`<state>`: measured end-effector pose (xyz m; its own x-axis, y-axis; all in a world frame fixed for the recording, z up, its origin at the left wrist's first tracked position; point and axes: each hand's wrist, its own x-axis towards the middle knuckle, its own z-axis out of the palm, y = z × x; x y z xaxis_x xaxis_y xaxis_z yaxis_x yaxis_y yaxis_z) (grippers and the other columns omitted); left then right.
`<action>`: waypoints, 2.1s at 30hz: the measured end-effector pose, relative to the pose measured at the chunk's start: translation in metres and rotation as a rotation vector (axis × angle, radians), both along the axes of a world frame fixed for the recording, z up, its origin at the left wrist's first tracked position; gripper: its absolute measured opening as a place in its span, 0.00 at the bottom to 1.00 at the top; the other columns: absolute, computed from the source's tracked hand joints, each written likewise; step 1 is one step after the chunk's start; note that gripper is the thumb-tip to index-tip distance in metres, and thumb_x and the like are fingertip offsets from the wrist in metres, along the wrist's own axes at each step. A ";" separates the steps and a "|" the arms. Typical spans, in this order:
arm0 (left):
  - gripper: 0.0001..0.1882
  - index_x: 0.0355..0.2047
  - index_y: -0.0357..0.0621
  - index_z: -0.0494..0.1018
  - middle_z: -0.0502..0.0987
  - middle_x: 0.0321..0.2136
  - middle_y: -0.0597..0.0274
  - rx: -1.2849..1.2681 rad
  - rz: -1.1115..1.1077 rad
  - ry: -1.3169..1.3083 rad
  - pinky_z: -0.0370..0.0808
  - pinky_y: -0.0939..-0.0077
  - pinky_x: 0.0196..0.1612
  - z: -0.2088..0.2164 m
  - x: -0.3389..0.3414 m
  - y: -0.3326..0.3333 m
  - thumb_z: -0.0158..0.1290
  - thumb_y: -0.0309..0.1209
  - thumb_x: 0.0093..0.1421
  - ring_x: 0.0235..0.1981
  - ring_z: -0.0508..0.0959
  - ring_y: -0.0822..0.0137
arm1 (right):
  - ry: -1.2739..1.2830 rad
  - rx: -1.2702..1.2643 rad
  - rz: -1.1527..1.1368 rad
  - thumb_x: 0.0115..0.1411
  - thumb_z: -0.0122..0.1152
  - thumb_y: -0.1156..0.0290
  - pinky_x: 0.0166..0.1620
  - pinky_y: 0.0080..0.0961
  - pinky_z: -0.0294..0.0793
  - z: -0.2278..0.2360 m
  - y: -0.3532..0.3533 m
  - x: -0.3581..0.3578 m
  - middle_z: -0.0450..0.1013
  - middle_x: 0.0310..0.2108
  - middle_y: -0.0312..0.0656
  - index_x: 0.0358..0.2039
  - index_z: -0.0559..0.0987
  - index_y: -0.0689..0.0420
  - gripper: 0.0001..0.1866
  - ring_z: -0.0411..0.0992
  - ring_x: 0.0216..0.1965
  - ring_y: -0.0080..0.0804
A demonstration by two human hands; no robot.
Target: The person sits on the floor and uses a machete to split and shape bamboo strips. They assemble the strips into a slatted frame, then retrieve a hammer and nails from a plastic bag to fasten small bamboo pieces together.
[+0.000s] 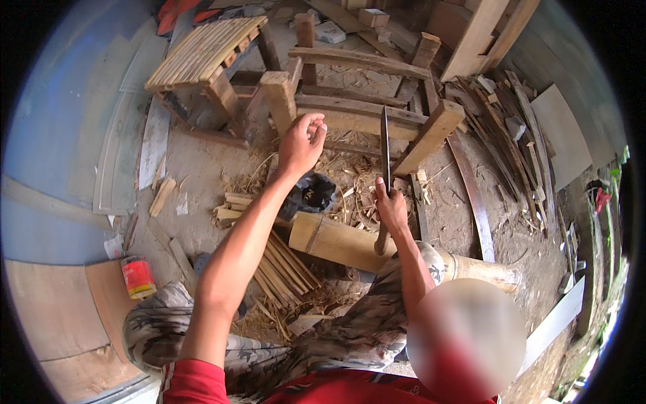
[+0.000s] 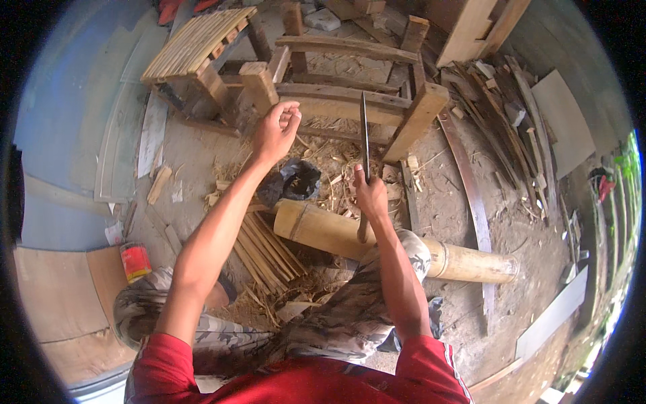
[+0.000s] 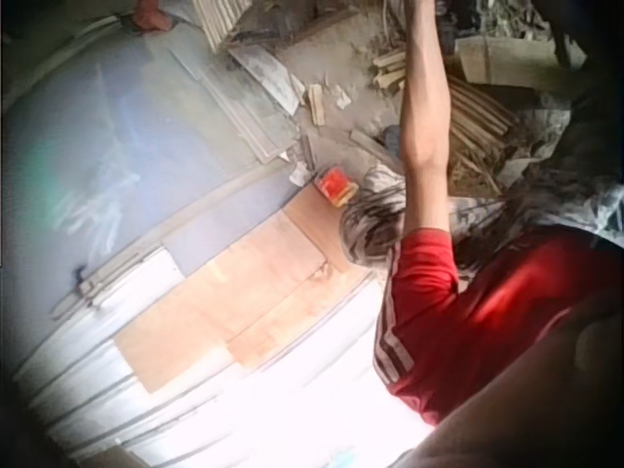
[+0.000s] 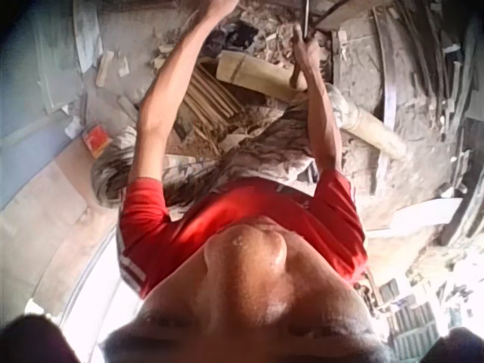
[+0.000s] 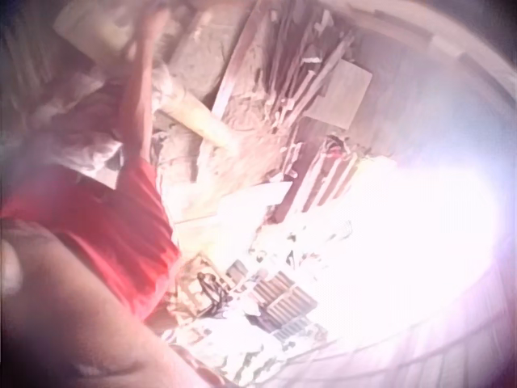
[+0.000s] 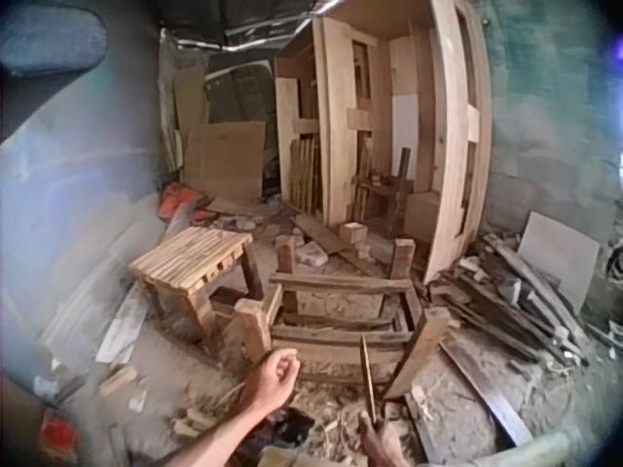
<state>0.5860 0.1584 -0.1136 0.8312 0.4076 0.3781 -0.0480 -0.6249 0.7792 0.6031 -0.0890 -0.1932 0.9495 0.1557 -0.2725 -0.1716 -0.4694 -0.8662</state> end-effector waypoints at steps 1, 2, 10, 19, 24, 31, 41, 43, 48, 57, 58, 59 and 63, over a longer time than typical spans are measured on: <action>0.16 0.49 0.46 0.72 0.79 0.41 0.58 0.051 -0.010 0.058 0.76 0.66 0.44 0.006 0.013 0.001 0.54 0.36 0.62 0.41 0.79 0.60 | -0.039 -0.046 -0.005 0.61 0.52 0.37 0.18 0.27 0.66 -0.010 -0.001 0.007 0.66 0.12 0.35 0.21 0.76 0.61 0.34 0.67 0.12 0.26; 0.17 0.49 0.46 0.72 0.78 0.43 0.58 0.159 -0.021 0.084 0.76 0.65 0.45 0.009 0.027 0.002 0.54 0.37 0.62 0.42 0.79 0.59 | -0.077 -0.092 -0.010 0.61 0.53 0.37 0.18 0.27 0.66 -0.011 -0.002 0.012 0.66 0.12 0.35 0.21 0.76 0.61 0.34 0.67 0.12 0.26; 0.35 0.62 0.46 0.61 0.67 0.58 0.50 0.680 -0.232 0.456 0.64 0.56 0.62 0.014 0.122 -0.007 0.51 0.54 0.62 0.62 0.64 0.52 | -0.147 0.040 -0.111 0.59 0.57 0.38 0.21 0.27 0.68 -0.015 -0.009 0.048 0.68 0.13 0.37 0.20 0.76 0.61 0.33 0.68 0.15 0.24; 0.42 0.53 0.37 0.67 0.75 0.45 0.38 0.828 -0.355 0.516 0.70 0.51 0.52 0.002 0.189 0.015 0.42 0.66 0.60 0.49 0.74 0.45 | -0.101 0.005 -0.103 0.61 0.59 0.45 0.24 0.34 0.66 0.013 -0.016 0.052 0.66 0.12 0.44 0.21 0.75 0.66 0.31 0.63 0.17 0.28; 0.40 0.52 0.39 0.68 0.72 0.52 0.43 0.897 -0.177 0.442 0.74 0.57 0.54 0.012 0.244 0.037 0.51 0.64 0.57 0.53 0.73 0.51 | -0.017 0.066 -0.084 0.60 0.59 0.45 0.24 0.34 0.65 0.011 -0.011 0.057 0.66 0.13 0.44 0.23 0.76 0.65 0.30 0.62 0.17 0.30; 0.21 0.52 0.38 0.68 0.65 0.61 0.50 1.222 -0.161 0.221 0.67 0.61 0.61 -0.002 0.317 0.055 0.56 0.29 0.58 0.65 0.62 0.52 | -0.069 0.076 -0.075 0.61 0.61 0.48 0.20 0.27 0.61 0.011 -0.011 0.060 0.64 0.11 0.35 0.20 0.74 0.63 0.28 0.60 0.16 0.20; 0.15 0.47 0.35 0.69 0.77 0.43 0.47 1.191 -0.128 0.277 0.77 0.57 0.45 -0.014 0.335 0.054 0.46 0.20 0.58 0.46 0.78 0.51 | -0.080 0.065 -0.084 0.60 0.60 0.45 0.20 0.30 0.60 0.006 -0.009 0.066 0.60 0.11 0.36 0.19 0.73 0.63 0.30 0.58 0.16 0.23; 0.15 0.46 0.36 0.69 0.78 0.41 0.47 1.223 -0.115 0.245 0.77 0.58 0.44 -0.017 0.330 0.059 0.47 0.20 0.58 0.45 0.78 0.51 | -0.073 0.060 -0.071 0.60 0.60 0.45 0.21 0.30 0.60 0.004 -0.007 0.067 0.60 0.11 0.37 0.19 0.73 0.63 0.31 0.57 0.16 0.23; 0.15 0.46 0.37 0.68 0.78 0.39 0.47 1.240 -0.127 0.245 0.78 0.56 0.41 0.003 0.314 0.062 0.47 0.21 0.58 0.44 0.79 0.51 | -0.051 0.059 -0.078 0.60 0.60 0.45 0.23 0.34 0.63 0.009 -0.007 0.064 0.64 0.12 0.42 0.21 0.74 0.64 0.30 0.61 0.17 0.31; 0.18 0.46 0.38 0.67 0.78 0.35 0.47 1.393 -0.021 0.132 0.78 0.55 0.38 0.126 0.250 0.106 0.51 0.23 0.53 0.40 0.79 0.49 | -0.107 0.042 -0.051 0.58 0.60 0.43 0.29 0.39 0.71 0.006 -0.004 0.055 0.71 0.16 0.55 0.24 0.77 0.66 0.31 0.73 0.20 0.51; 0.19 0.46 0.38 0.66 0.78 0.34 0.47 1.407 -0.001 0.154 0.78 0.55 0.37 0.145 0.238 0.109 0.53 0.24 0.53 0.38 0.80 0.48 | -0.122 0.050 -0.046 0.58 0.60 0.43 0.29 0.39 0.71 0.003 -0.004 0.054 0.71 0.16 0.55 0.24 0.77 0.66 0.31 0.73 0.20 0.51; 0.20 0.46 0.38 0.66 0.78 0.33 0.46 1.423 0.016 0.186 0.78 0.55 0.37 0.161 0.221 0.113 0.54 0.26 0.53 0.37 0.80 0.47 | -0.156 0.019 -0.013 0.59 0.60 0.44 0.24 0.35 0.65 0.001 -0.002 0.053 0.66 0.13 0.44 0.21 0.75 0.66 0.32 0.61 0.18 0.28; 0.28 0.47 0.38 0.63 0.79 0.25 0.44 1.374 0.071 0.276 0.77 0.51 0.34 0.194 0.123 0.132 0.63 0.33 0.51 0.30 0.80 0.45 | -0.174 0.041 0.108 0.60 0.60 0.44 0.24 0.37 0.66 -0.001 0.007 0.038 0.65 0.11 0.44 0.19 0.75 0.66 0.32 0.62 0.16 0.29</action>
<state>0.7089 0.2905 0.0805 0.9366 -0.1060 0.3340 0.0677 -0.8803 -0.4695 0.6412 -0.0822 -0.1944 0.9589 0.2666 -0.0974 0.0313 -0.4405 -0.8972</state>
